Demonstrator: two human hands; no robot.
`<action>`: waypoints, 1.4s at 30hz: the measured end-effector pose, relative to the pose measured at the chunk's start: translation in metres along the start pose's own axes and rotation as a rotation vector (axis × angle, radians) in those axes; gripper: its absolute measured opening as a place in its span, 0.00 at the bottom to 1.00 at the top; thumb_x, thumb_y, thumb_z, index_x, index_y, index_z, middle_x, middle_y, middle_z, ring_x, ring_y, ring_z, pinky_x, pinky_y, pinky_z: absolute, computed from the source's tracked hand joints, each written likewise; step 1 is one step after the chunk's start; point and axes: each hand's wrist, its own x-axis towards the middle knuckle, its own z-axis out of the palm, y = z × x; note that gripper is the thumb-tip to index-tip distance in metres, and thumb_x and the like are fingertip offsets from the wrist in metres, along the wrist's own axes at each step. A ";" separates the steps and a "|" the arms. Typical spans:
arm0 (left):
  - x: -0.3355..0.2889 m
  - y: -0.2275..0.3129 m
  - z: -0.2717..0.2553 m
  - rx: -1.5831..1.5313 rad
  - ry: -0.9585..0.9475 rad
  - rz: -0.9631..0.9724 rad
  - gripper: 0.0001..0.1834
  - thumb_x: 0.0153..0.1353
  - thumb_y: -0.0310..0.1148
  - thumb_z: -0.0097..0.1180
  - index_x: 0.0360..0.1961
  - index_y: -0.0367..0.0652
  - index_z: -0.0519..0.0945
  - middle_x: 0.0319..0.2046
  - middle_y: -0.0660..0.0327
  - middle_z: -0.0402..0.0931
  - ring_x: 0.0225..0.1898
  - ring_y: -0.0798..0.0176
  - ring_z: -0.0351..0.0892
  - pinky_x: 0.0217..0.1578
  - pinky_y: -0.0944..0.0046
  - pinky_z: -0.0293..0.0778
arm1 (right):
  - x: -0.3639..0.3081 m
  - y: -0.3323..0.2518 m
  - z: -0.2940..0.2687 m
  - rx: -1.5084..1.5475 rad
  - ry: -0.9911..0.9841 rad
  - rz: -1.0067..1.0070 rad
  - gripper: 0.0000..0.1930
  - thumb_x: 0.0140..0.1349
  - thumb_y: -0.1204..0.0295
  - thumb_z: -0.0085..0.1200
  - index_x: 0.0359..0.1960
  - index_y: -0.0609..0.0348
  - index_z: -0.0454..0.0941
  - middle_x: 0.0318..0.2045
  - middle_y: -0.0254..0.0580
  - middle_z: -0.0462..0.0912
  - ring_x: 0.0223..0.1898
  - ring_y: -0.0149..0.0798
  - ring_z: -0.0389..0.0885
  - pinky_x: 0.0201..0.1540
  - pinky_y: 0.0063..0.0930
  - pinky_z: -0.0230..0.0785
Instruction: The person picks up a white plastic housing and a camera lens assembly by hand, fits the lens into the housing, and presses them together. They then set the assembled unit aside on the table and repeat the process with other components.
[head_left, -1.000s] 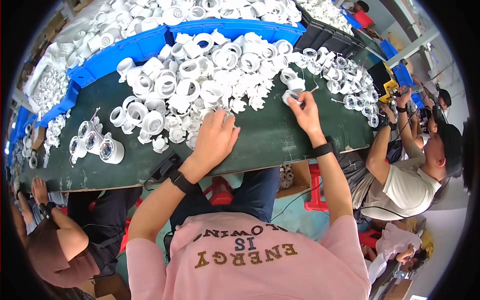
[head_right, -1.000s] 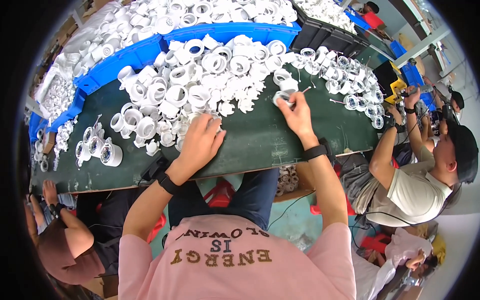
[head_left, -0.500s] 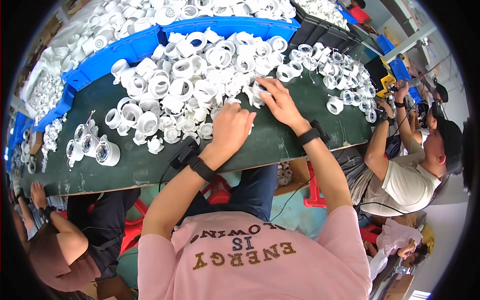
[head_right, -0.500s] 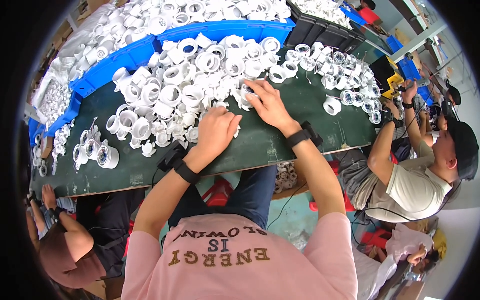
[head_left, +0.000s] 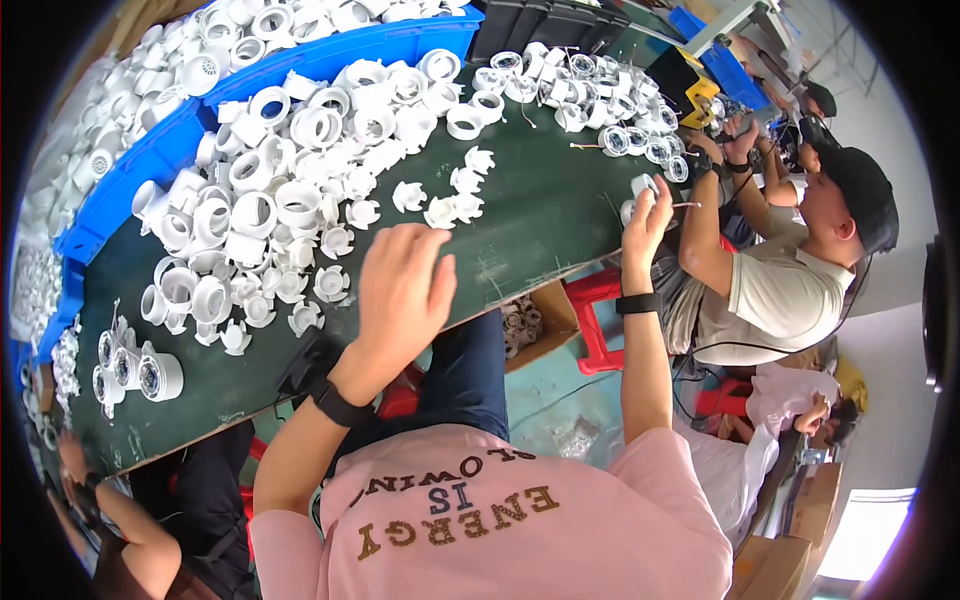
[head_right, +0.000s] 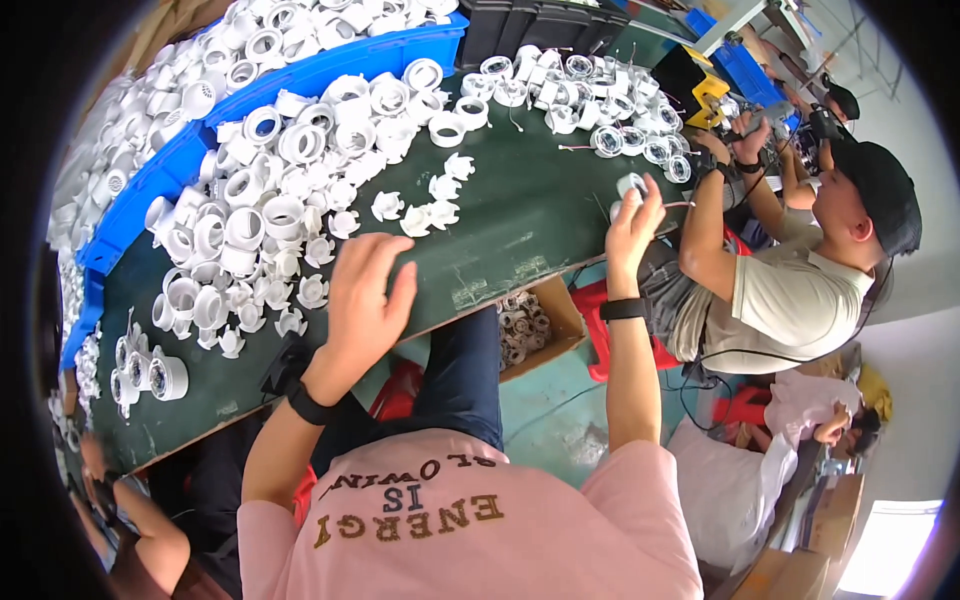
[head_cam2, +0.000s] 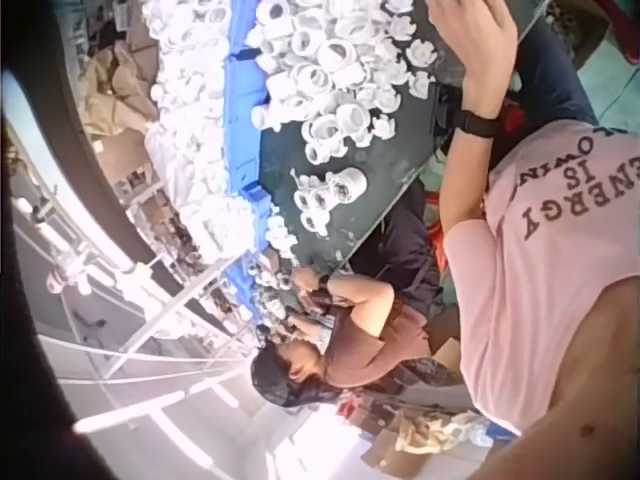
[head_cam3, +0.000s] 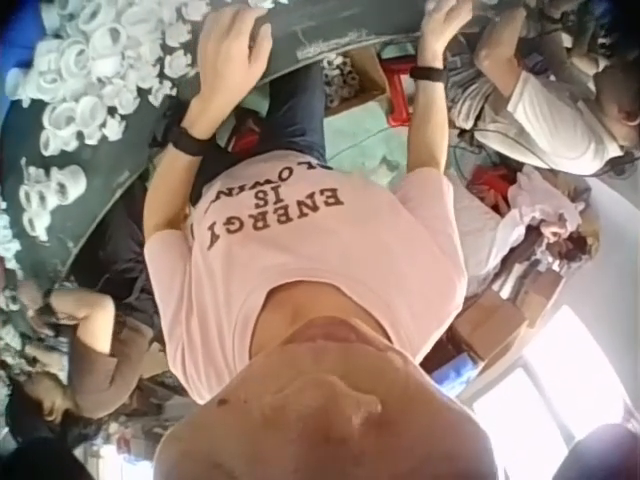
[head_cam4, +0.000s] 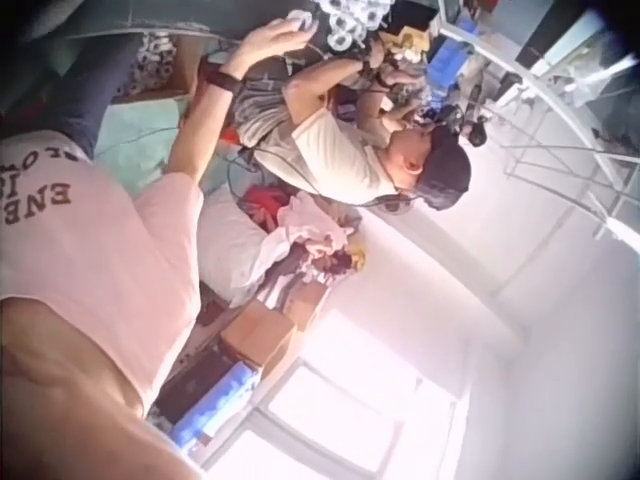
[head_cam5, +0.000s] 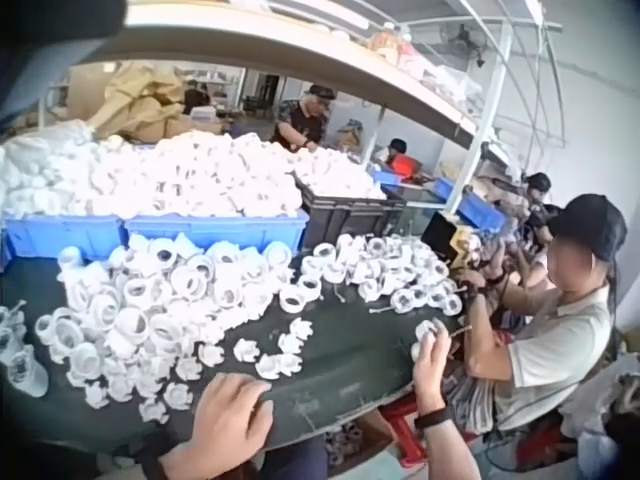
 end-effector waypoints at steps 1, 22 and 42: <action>0.003 0.003 0.006 0.000 -0.028 0.008 0.14 0.50 0.23 0.58 0.40 0.37 0.74 0.34 0.54 0.72 0.36 0.50 0.71 0.36 0.55 0.68 | 0.002 -0.006 0.009 0.037 -0.069 -0.049 0.20 0.71 0.63 0.41 0.58 0.62 0.67 0.50 0.49 0.73 0.52 0.39 0.70 0.56 0.32 0.62; 0.008 -0.035 0.034 0.231 -0.035 0.029 0.18 0.45 0.29 0.63 0.40 0.43 0.78 0.43 0.57 0.70 0.46 0.53 0.68 0.43 0.53 0.62 | -0.027 -0.126 0.085 0.608 -0.585 0.046 0.19 0.71 0.58 0.42 0.52 0.58 0.74 0.40 0.34 0.78 0.39 0.27 0.73 0.43 0.23 0.66; -0.019 -0.015 0.012 0.257 -0.180 -0.027 0.23 0.53 0.27 0.56 0.52 0.38 0.73 0.54 0.50 0.67 0.58 0.48 0.63 0.55 0.46 0.56 | -0.075 -0.129 0.059 0.322 -0.739 -0.255 0.18 0.68 0.65 0.49 0.57 0.57 0.74 0.52 0.46 0.76 0.51 0.40 0.72 0.56 0.30 0.63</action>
